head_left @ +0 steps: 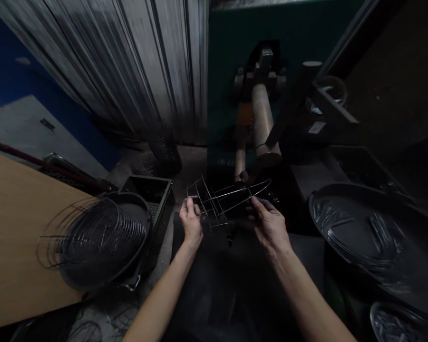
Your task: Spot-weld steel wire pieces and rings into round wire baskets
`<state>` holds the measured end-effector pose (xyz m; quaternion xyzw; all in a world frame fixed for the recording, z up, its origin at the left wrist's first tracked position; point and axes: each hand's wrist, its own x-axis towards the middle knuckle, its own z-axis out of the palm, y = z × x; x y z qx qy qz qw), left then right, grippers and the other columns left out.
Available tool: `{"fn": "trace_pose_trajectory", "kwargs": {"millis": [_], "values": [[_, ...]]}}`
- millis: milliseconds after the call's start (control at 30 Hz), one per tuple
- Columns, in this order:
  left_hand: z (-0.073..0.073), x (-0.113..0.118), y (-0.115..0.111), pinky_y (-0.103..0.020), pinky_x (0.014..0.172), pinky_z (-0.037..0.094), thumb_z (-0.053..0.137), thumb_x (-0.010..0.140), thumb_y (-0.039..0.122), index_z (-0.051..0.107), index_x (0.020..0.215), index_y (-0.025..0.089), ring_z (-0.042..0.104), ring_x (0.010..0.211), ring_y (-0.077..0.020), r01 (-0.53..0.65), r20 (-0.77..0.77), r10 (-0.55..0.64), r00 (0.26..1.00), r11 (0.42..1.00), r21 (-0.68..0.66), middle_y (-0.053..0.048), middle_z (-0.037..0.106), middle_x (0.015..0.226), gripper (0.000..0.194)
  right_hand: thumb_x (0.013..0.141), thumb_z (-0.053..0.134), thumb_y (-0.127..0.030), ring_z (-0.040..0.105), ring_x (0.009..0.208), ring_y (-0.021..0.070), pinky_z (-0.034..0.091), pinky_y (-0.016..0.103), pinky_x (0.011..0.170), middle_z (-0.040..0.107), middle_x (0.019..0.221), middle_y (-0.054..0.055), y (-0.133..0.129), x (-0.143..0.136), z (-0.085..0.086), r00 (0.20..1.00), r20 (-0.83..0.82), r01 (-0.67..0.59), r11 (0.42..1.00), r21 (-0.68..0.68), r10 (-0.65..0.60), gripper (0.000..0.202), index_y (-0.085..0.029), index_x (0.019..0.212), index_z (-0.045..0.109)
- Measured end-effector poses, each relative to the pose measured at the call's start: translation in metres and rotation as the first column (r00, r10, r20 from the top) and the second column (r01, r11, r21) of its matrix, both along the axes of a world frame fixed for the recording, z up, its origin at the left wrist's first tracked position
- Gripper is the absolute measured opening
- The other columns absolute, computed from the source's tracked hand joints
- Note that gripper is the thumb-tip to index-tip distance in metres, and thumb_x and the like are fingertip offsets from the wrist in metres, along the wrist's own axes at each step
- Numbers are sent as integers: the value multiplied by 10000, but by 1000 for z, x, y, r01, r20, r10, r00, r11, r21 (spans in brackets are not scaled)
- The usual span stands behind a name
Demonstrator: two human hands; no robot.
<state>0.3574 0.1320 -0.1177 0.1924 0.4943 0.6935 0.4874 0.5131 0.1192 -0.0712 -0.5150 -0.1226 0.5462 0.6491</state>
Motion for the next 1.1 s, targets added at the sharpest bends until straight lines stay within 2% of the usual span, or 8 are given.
{"fn": "trace_pose_trajectory", "kwargs": {"millis": [400, 633, 900, 1100], "values": [[-3, 3, 7, -139, 349, 160, 604, 770, 534, 571, 874, 172, 205, 365, -26, 32, -11, -32, 999, 999, -7, 103, 269, 477, 378, 399, 895, -263, 572, 545, 70, 381, 122, 380, 630, 653, -22, 6, 5, 2, 999, -44, 8, 999, -39, -9, 394, -157, 703, 669], [-1, 2, 12, -143, 354, 148, 585, 790, 524, 580, 854, 171, 192, 367, -30, 47, -28, -47, 998, 999, 2, 103, 243, 468, 359, 415, 887, -220, 558, 522, 60, 385, 113, 375, 624, 634, -34, 10, 3, 10, 999, -45, 13, 997, -74, -16, 360, -165, 687, 657], [13, -4, 12, -146, 359, 149, 593, 790, 487, 585, 828, 159, 192, 371, -29, 79, -40, -80, 996, 997, -28, 102, 245, 463, 330, 370, 911, -253, 546, 526, 46, 377, 101, 384, 647, 671, -16, 14, 3, 8, 997, -80, -6, 997, -73, 0, 425, -151, 709, 677], [16, -1, 13, -141, 360, 145, 607, 772, 484, 584, 858, 151, 190, 371, -25, 51, 19, -51, 999, 998, -45, 108, 253, 473, 345, 434, 900, -324, 554, 536, 63, 376, 124, 390, 665, 707, 11, 1, 7, 1, 999, -20, -31, 997, -74, 29, 416, -139, 731, 675]]}}
